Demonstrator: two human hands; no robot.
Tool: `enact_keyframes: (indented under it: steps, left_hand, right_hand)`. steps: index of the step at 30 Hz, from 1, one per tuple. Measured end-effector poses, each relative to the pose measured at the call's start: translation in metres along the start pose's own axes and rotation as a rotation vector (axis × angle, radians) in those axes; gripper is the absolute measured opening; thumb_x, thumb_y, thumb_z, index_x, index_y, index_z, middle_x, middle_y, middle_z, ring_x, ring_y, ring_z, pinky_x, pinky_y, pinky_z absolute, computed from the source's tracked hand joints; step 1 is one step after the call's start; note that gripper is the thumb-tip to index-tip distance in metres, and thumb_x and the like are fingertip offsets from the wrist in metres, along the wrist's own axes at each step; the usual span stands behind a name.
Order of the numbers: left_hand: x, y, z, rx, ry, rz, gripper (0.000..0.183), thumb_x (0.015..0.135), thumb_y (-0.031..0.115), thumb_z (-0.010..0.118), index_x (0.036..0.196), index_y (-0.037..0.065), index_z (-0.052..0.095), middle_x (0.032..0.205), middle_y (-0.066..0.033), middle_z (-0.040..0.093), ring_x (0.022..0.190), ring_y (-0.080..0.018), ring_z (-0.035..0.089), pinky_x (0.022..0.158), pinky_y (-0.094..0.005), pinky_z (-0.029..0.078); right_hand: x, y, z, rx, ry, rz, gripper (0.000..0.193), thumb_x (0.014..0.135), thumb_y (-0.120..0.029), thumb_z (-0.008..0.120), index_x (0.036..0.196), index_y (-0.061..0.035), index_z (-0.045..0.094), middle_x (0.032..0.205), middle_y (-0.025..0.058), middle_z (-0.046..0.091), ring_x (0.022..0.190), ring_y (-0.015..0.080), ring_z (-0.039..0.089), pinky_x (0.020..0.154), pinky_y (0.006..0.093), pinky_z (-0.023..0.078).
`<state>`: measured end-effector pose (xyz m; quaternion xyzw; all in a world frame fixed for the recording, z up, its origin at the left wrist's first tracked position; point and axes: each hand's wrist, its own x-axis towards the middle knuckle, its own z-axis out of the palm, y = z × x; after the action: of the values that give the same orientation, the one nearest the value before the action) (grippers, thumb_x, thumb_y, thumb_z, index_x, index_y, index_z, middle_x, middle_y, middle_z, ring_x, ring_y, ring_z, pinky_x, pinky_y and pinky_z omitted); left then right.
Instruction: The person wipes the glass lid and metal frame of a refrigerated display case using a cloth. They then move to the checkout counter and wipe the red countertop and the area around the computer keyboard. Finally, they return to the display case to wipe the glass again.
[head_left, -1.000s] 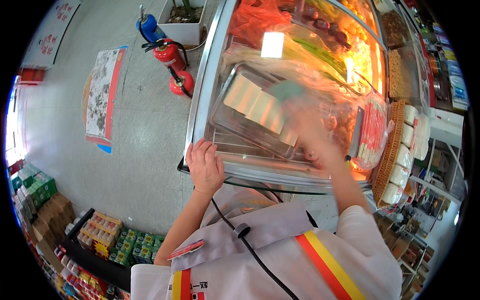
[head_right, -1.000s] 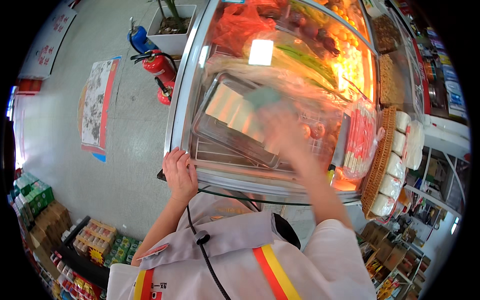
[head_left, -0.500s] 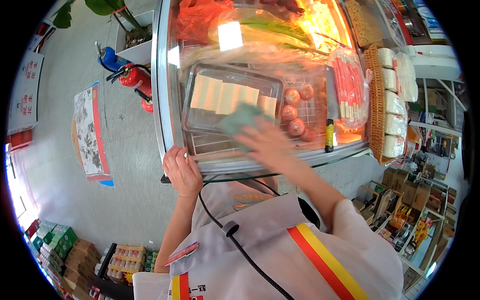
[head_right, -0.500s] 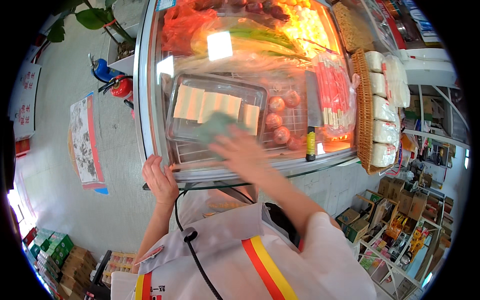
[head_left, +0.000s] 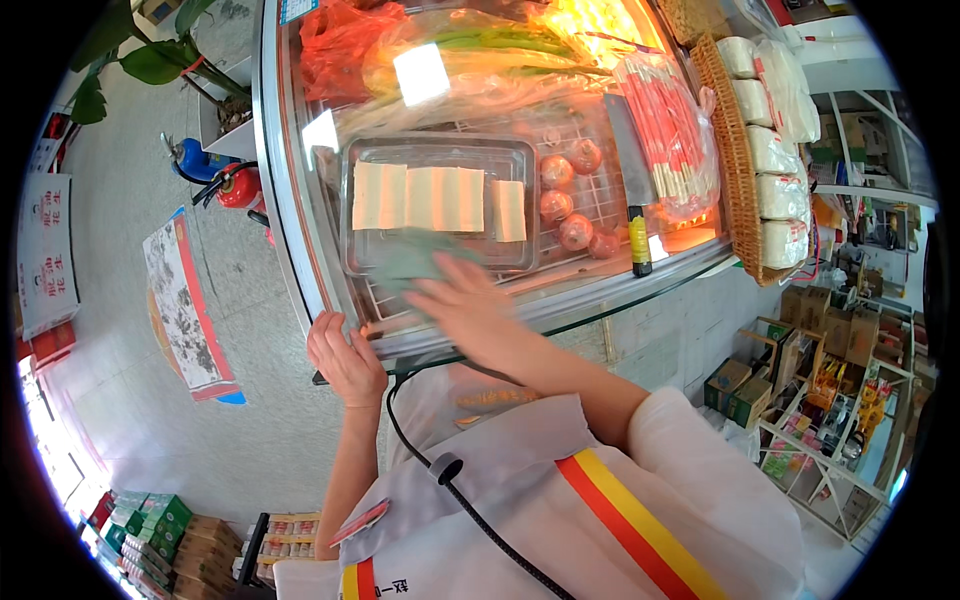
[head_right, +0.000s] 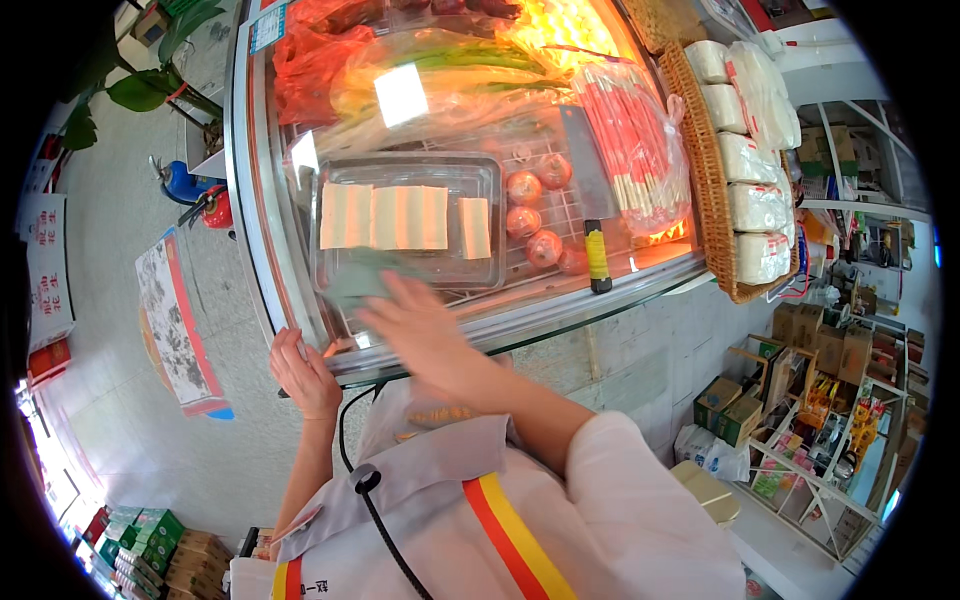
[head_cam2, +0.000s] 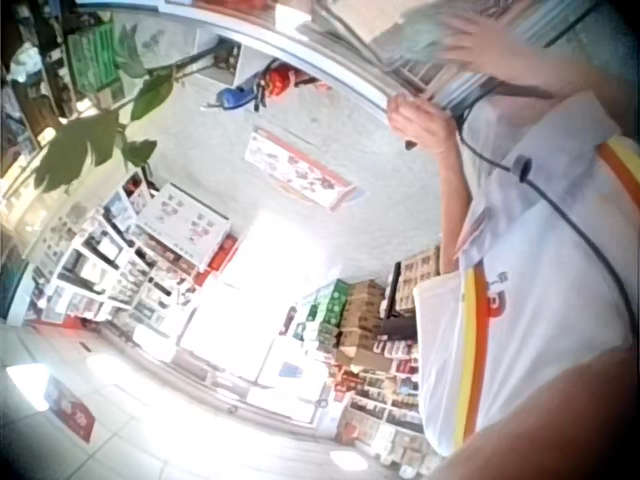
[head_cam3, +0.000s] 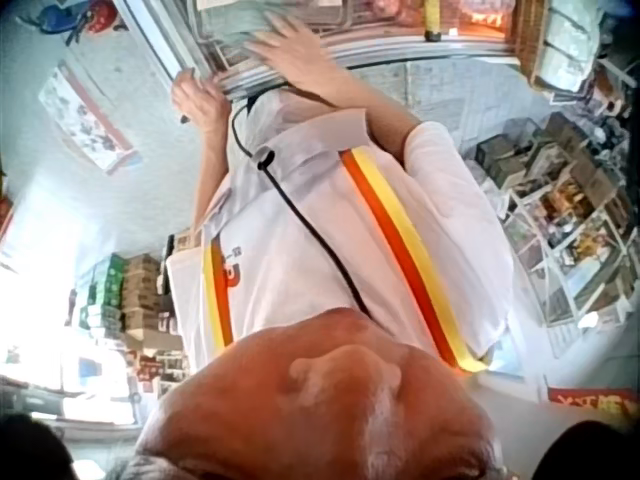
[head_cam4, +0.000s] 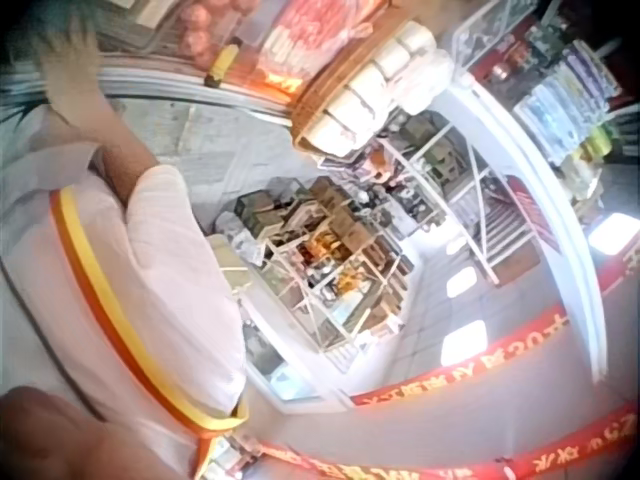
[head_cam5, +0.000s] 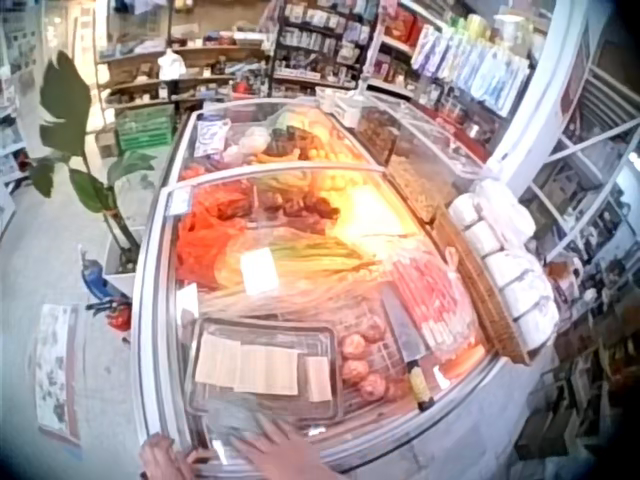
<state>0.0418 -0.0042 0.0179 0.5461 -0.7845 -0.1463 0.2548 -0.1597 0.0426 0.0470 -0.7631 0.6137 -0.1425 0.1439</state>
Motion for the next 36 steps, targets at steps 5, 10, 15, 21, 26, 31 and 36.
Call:
enact_keyframes:
  steps: [5, 10, 15, 21, 26, 31, 36]
  left_hand:
    - [-0.001, 0.001, 0.001, 0.001, -0.001, 0.004, 0.027, 0.078, 0.003, 0.051, 0.105, 0.000, 0.052, 0.109, -0.0169, 0.053, 0.107, -0.0354, 0.048, 0.093, -0.0457, 0.033]
    - [0.001, 0.005, 0.004, -0.020, 0.008, 0.032, 0.024, 0.083, 0.003, 0.048, 0.106, -0.001, 0.053, 0.109, -0.0197, 0.053, 0.103, -0.0377, 0.049, 0.089, -0.0442, 0.036]
    - [0.001, 0.002, 0.003, 0.022, -0.021, -0.010, 0.023, 0.084, 0.004, 0.048, 0.106, 0.000, 0.053, 0.109, -0.0188, 0.054, 0.104, -0.0361, 0.050, 0.089, -0.0438, 0.036]
    - [-0.002, -0.002, 0.004, 0.006, -0.041, -0.008, 0.023, 0.082, 0.005, 0.049, 0.104, 0.001, 0.053, 0.110, -0.0176, 0.053, 0.105, -0.0358, 0.049, 0.093, -0.0444, 0.033]
    - [0.000, 0.003, 0.003, 0.026, -0.035, 0.025, 0.022, 0.083, 0.004, 0.048, 0.105, 0.001, 0.054, 0.108, -0.0165, 0.054, 0.102, -0.0345, 0.050, 0.089, -0.0432, 0.035]
    - [0.000, 0.000, 0.003, 0.018, -0.022, -0.008, 0.022, 0.084, 0.003, 0.047, 0.105, 0.001, 0.053, 0.106, -0.0160, 0.055, 0.100, -0.0344, 0.050, 0.088, -0.0421, 0.036]
    - [-0.002, 0.000, 0.002, -0.007, -0.062, 0.000, 0.024, 0.081, 0.004, 0.049, 0.104, 0.001, 0.053, 0.109, -0.0161, 0.053, 0.104, -0.0343, 0.049, 0.092, -0.0430, 0.033]
  right_hand:
    - [-0.053, 0.072, -0.073, -0.371, -0.025, 0.542, 0.051, 0.084, -0.019, 0.059, 0.132, -0.0080, 0.044, 0.136, 0.0137, 0.043, 0.119, 0.0362, 0.044, 0.102, 0.0462, 0.033]
    - [0.067, 0.084, -0.019, -0.375, 0.103, 0.428, 0.052, 0.081, -0.016, 0.054, 0.130, -0.0036, 0.045, 0.132, 0.0189, 0.045, 0.115, 0.0400, 0.045, 0.096, 0.0474, 0.036]
    - [0.000, -0.007, -0.002, -0.219, -0.056, 0.128, 0.054, 0.080, -0.019, 0.058, 0.129, 0.0004, 0.044, 0.129, 0.0163, 0.047, 0.120, 0.0435, 0.040, 0.102, 0.0496, 0.033]
    - [-0.066, 0.060, -0.065, -0.291, -0.029, 0.687, 0.061, 0.083, -0.036, 0.060, 0.125, 0.0050, 0.046, 0.131, 0.0234, 0.044, 0.118, 0.0472, 0.042, 0.101, 0.0528, 0.032]
    - [0.011, 0.056, -0.018, -0.370, -0.009, 0.415, 0.066, 0.084, -0.040, 0.057, 0.129, 0.0057, 0.043, 0.130, 0.0233, 0.046, 0.120, 0.0468, 0.039, 0.102, 0.0557, 0.028]
    - [-0.064, 0.023, -0.038, -0.362, -0.118, 0.430, 0.065, 0.083, -0.041, 0.058, 0.126, 0.0059, 0.044, 0.130, 0.0267, 0.043, 0.118, 0.0474, 0.041, 0.101, 0.0554, 0.029]
    - [-0.066, 0.059, -0.058, -0.310, 0.084, 0.668, 0.065, 0.082, -0.041, 0.061, 0.125, 0.0052, 0.045, 0.127, 0.0286, 0.044, 0.108, 0.0470, 0.047, 0.094, 0.0526, 0.036]
